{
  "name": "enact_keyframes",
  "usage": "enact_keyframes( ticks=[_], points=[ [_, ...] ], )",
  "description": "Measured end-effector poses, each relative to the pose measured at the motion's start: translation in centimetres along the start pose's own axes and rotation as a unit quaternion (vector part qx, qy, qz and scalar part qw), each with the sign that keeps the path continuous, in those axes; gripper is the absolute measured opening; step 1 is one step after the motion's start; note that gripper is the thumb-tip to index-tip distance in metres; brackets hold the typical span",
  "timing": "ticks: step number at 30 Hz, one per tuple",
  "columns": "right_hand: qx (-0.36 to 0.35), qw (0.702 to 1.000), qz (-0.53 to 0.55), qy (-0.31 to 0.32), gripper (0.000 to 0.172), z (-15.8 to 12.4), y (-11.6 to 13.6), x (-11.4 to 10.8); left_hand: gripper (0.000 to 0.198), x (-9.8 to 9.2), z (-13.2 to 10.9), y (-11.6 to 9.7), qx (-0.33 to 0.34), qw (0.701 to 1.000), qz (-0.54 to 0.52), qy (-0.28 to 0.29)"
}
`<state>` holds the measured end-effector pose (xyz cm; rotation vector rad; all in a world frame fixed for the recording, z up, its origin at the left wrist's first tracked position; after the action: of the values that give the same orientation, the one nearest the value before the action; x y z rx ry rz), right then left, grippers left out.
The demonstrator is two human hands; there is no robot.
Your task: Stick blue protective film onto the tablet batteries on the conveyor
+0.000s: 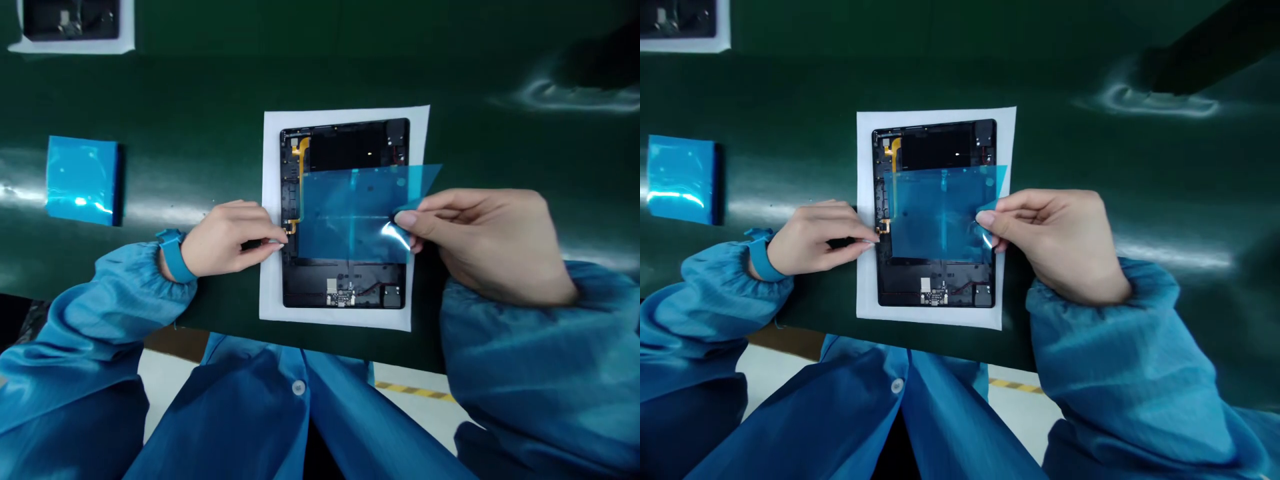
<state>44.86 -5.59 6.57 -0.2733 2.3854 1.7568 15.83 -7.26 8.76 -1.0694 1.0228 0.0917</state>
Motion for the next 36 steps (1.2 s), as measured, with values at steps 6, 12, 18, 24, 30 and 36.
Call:
enact_keyframes(
  ticks=[6, 12, 18, 24, 30, 36],
  points=[
    [0.026, 0.999, -0.020, 0.024, 0.037, -0.02, 0.20, 0.15, 0.023, 0.87, -0.11, 0.24, 0.037, 0.998, 0.047, 0.019],
    [0.014, 0.998, -0.057, 0.020, 0.032, -0.30, 0.29, -0.22, 0.022, 1.01, 0.08, 0.49, -0.011, 0.999, 0.020, 0.045],
    [0.015, 0.995, -0.097, 0.018, 0.033, -0.39, 0.34, -0.38, 0.020, 0.95, 0.12, 0.53, -0.013, 0.999, 0.007, 0.046],
    [0.024, 0.995, -0.098, 0.018, 0.030, -0.44, 0.39, -0.40, 0.024, 0.86, 0.04, 0.13, 0.056, 0.996, 0.062, 0.030],
    [0.026, 0.994, -0.102, 0.022, 0.023, -0.56, 0.40, -0.45, 0.020, 0.79, -0.04, -0.14, 0.097, 0.992, 0.078, 0.004],
    [0.014, 0.993, -0.110, 0.034, 0.020, -0.50, 0.43, -0.29, 0.018, 0.76, -0.09, -0.23, 0.109, 0.991, 0.083, -0.002]
  ],
)
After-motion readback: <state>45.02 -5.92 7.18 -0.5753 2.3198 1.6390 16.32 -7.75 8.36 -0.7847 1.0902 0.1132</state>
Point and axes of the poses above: each hand's wrist, its own z-axis towards the middle knuckle, its own x-axis out of the palm, y = z × x, the point moved 4 cm from there along z, towards the middle knuckle, and after that the axes turned 2 degrees about -y, right-handed, at the moved point
